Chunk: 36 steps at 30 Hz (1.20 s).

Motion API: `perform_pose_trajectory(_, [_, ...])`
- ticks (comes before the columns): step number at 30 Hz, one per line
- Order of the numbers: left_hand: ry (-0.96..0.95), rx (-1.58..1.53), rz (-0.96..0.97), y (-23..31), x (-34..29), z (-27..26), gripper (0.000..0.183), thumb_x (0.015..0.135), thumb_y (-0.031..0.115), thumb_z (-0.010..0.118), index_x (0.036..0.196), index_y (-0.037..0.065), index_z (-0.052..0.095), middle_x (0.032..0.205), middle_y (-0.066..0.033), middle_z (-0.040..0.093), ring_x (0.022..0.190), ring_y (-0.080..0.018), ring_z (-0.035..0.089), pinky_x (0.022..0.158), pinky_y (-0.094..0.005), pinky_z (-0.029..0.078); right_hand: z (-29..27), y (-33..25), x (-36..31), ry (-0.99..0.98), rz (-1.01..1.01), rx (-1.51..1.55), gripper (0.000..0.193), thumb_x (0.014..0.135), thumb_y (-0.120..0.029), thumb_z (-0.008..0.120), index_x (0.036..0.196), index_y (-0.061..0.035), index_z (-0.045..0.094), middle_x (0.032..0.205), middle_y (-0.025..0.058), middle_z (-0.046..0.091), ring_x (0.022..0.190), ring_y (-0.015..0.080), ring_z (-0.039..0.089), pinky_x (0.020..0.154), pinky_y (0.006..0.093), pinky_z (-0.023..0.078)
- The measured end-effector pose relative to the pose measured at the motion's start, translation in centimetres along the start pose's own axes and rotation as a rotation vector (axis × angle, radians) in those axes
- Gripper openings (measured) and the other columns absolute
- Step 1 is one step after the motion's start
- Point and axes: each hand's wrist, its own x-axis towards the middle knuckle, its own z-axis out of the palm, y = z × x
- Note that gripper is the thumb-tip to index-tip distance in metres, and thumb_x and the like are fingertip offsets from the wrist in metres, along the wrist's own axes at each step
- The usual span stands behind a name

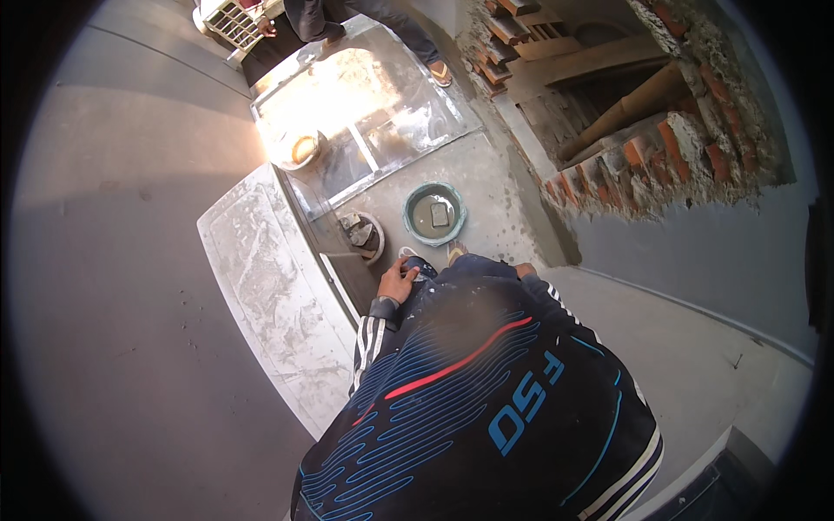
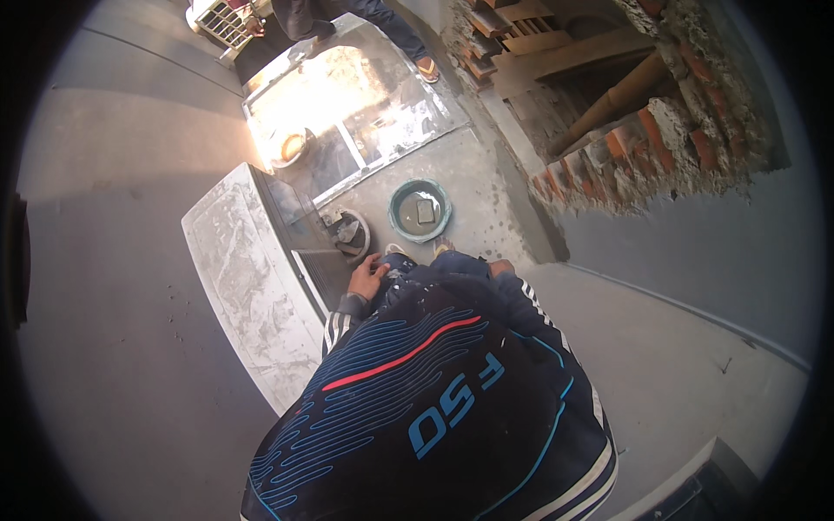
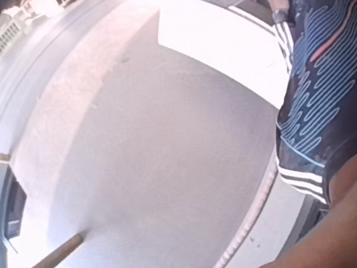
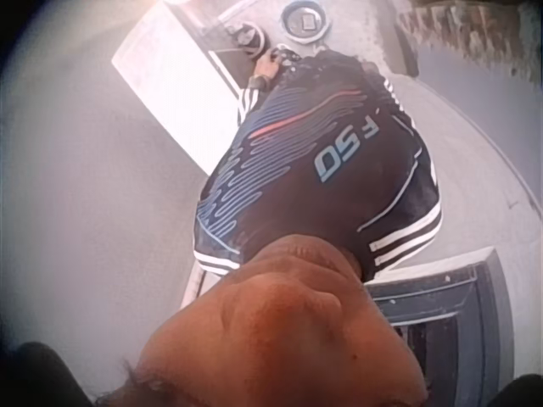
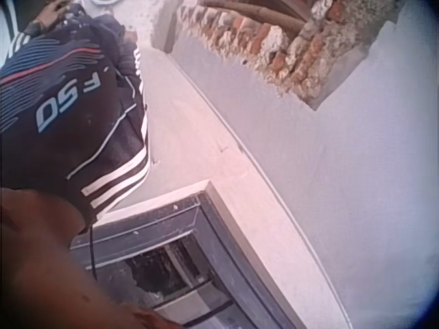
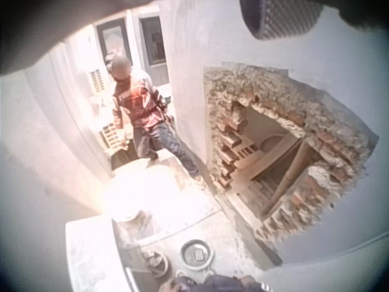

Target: The person repeatedly dips a rectangular sponge into a bucket of water and rubs it against a partially plastered brick wall. The person occasionally pauses to adjust position or interact with nearby items on the floor.

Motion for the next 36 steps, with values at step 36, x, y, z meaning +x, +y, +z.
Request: perform_pose_trajectory(36, [0.089, -0.247, -0.061, -0.1, 2.9, -2.5, 0.048, 0.086, 0.033, 0.062, 0.118, -0.001, 0.054, 0.096, -0.0120, 0.062, 0.092, -0.0180, 0.058, 0.081, -0.0288, 0.045, -4.1, -0.3, -0.4, -0.191, 0.101, 0.191, 0.051, 0.080, -0.057, 0.048, 0.092, -0.0127, 0.069, 0.094, 0.0171, 0.065, 0.097, 0.0351, 0.059, 0.083, 0.0410, 0.046])
